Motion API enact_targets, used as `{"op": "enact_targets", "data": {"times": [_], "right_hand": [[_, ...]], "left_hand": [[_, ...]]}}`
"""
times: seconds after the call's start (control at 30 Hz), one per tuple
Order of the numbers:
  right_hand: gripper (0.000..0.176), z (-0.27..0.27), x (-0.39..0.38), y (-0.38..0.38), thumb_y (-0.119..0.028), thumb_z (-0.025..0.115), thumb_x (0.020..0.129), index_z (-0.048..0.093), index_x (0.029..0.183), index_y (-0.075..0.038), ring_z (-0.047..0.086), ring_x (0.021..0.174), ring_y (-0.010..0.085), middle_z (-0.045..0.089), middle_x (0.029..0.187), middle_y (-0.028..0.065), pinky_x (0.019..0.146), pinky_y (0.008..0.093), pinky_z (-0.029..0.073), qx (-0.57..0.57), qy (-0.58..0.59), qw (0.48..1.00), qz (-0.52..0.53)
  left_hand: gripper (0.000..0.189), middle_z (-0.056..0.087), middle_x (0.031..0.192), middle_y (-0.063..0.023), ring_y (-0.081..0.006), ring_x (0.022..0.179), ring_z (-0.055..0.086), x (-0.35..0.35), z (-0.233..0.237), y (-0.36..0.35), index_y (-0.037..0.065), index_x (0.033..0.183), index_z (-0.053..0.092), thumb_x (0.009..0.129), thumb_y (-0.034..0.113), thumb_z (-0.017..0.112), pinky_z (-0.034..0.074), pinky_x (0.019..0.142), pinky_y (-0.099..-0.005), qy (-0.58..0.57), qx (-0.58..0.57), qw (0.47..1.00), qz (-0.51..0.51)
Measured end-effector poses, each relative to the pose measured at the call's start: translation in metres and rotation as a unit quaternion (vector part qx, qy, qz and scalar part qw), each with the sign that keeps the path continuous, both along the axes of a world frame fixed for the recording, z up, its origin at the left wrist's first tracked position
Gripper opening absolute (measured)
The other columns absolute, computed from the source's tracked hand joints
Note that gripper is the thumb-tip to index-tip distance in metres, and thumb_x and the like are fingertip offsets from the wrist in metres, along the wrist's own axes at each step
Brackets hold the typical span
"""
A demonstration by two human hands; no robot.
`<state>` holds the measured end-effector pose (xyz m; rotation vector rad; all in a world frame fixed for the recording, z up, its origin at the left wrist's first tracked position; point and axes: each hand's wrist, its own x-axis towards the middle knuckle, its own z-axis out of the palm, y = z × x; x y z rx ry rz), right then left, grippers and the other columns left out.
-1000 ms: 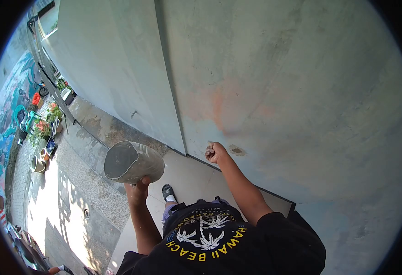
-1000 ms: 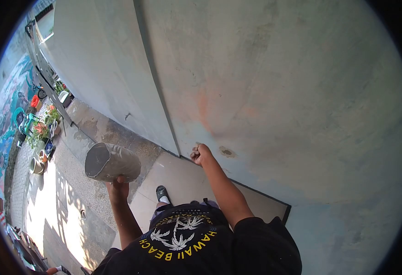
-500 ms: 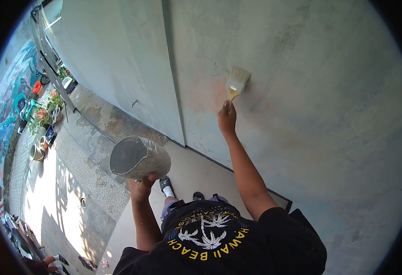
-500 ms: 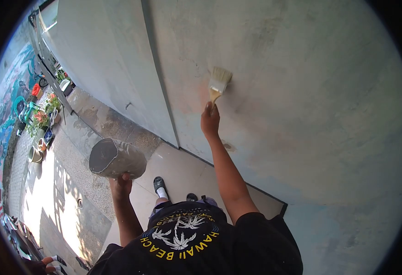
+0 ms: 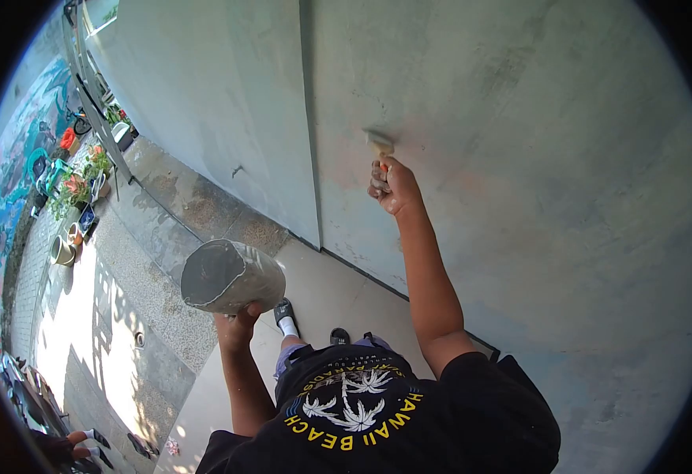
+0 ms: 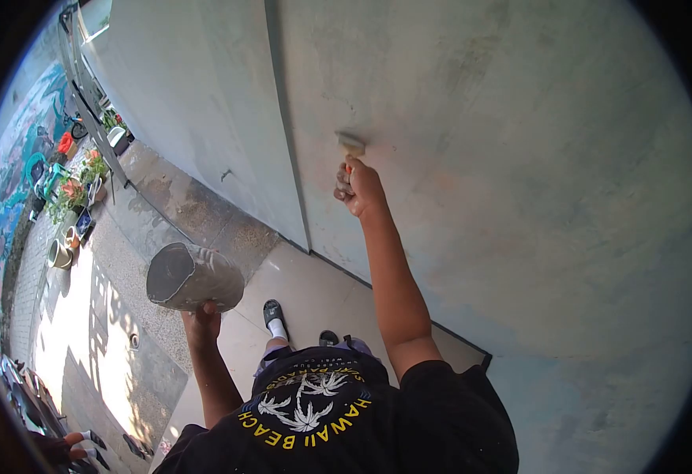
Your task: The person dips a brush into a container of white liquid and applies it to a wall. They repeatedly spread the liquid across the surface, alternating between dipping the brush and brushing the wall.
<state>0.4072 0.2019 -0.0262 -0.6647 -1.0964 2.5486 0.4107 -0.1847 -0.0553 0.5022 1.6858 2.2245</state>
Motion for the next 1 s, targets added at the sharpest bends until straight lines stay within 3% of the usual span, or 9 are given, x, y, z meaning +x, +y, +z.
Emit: {"op": "enact_targets", "data": {"times": [0.1, 0.17, 0.37, 0.43, 0.53, 0.63, 0.83, 0.9, 1.0], "right_hand": [[0.028, 0.050, -0.002, -0.032, -0.028, 0.044, 0.101, 0.047, 0.082, -0.007, 0.032, 0.045, 0.0111, 0.039, 0.057, -0.0010, 0.047, 0.0291, 0.033, 0.221, 0.035, 0.973, -0.058], [0.030, 0.050, -0.013, -0.027, -0.030, 0.044, 0.102, 0.048, 0.086, -0.004, 0.039, 0.049, 0.0114, 0.044, 0.060, 0.0011, 0.051, 0.0292, 0.037, 0.441, 0.067, 0.867, -0.223], [0.045, -0.143, -0.006, -0.004, -0.036, 0.042, 0.101, 0.058, 0.092, 0.004, 0.058, 0.073, 0.0368, 0.060, 0.077, 0.0190, 0.071, 0.0443, 0.045, 0.497, -0.180, 0.819, -0.223], [0.053, -0.230, 0.013, -0.014, -0.044, 0.040, 0.100, 0.058, 0.092, 0.005, 0.061, 0.071, 0.0371, 0.063, 0.081, 0.0228, 0.068, 0.0444, 0.046, 0.385, -0.296, 0.864, -0.131], [0.044, -0.246, 0.042, -0.037, -0.041, 0.042, 0.100, 0.048, 0.074, -0.006, 0.038, 0.043, 0.0168, 0.044, 0.057, 0.0037, 0.041, 0.0349, 0.033, 0.018, -0.355, 0.934, -0.046], [0.038, -0.216, 0.037, -0.023, -0.039, 0.043, 0.100, 0.045, 0.074, -0.011, 0.026, 0.040, 0.0126, 0.034, 0.055, -0.0011, 0.041, 0.0295, 0.025, 0.005, -0.316, 0.949, -0.018], [0.037, 0.013, 0.019, -0.038, -0.036, 0.041, 0.102, 0.043, 0.075, -0.011, 0.028, 0.043, 0.0087, 0.033, 0.055, -0.0034, 0.041, 0.0277, 0.026, 0.265, -0.048, 0.959, -0.091], [0.040, 0.034, 0.016, -0.039, -0.038, 0.038, 0.103, 0.042, 0.074, -0.011, 0.030, 0.044, 0.0070, 0.033, 0.054, -0.0037, 0.041, 0.0257, 0.028, 0.460, 0.098, 0.850, -0.237], [0.043, 0.013, 0.015, -0.018, -0.041, 0.037, 0.103, 0.042, 0.073, -0.010, 0.034, 0.043, 0.0069, 0.039, 0.055, -0.0030, 0.042, 0.0246, 0.031, 0.392, 0.096, 0.885, -0.232]], "left_hand": [[0.100, 0.044, 0.140, -0.0171, -0.0317, 0.129, 0.044, 0.001, 0.002, 0.000, 0.002, 0.143, 0.030, 0.069, 0.044, 0.083, 0.035, 0.107, -0.0470, -0.003, 0.005, 1.000, -0.003], [0.100, 0.044, 0.140, -0.0169, -0.0314, 0.129, 0.044, 0.001, 0.004, -0.001, 0.002, 0.143, 0.031, 0.069, 0.044, 0.083, 0.035, 0.107, -0.0467, -0.009, 0.021, 1.000, -0.005], [0.098, 0.045, 0.138, -0.0147, -0.0301, 0.128, 0.044, -0.006, -0.004, -0.009, 0.002, 0.142, 0.032, 0.069, 0.044, 0.083, 0.035, 0.107, -0.0456, 0.009, -0.034, 0.999, 0.000], [0.098, 0.046, 0.137, -0.0134, -0.0296, 0.127, 0.045, -0.008, -0.008, -0.015, 0.001, 0.142, 0.032, 0.069, 0.043, 0.083, 0.035, 0.107, -0.0457, 0.003, -0.037, 0.999, 0.003], [0.097, 0.047, 0.134, -0.0114, -0.0288, 0.126, 0.045, -0.010, 0.000, -0.013, 0.002, 0.141, 0.032, 0.069, 0.040, 0.084, 0.035, 0.106, -0.0454, -0.006, 0.013, 1.000, 0.006], [0.098, 0.046, 0.133, -0.0111, -0.0285, 0.126, 0.045, -0.014, 0.003, -0.015, 0.003, 0.142, 0.032, 0.068, 0.039, 0.085, 0.035, 0.106, -0.0458, -0.008, 0.000, 1.000, 0.012], [0.100, 0.045, 0.135, -0.0108, -0.0282, 0.126, 0.044, -0.024, -0.001, -0.005, 0.004, 0.142, 0.031, 0.067, 0.040, 0.086, 0.035, 0.106, -0.0462, -0.009, -0.017, 1.000, -0.013], [0.101, 0.045, 0.135, -0.0104, -0.0277, 0.126, 0.044, -0.022, 0.006, 0.003, 0.004, 0.142, 0.031, 0.067, 0.042, 0.086, 0.036, 0.105, -0.0461, 0.004, -0.020, 1.000, -0.023], [0.078, 0.062, 0.110, -0.0098, -0.0216, 0.101, 0.058, -0.020, 0.013, 0.013, -0.002, 0.118, 0.057, 0.065, 0.049, 0.082, 0.047, 0.086, -0.0358, 0.065, -0.031, 0.997, 0.025]]}}
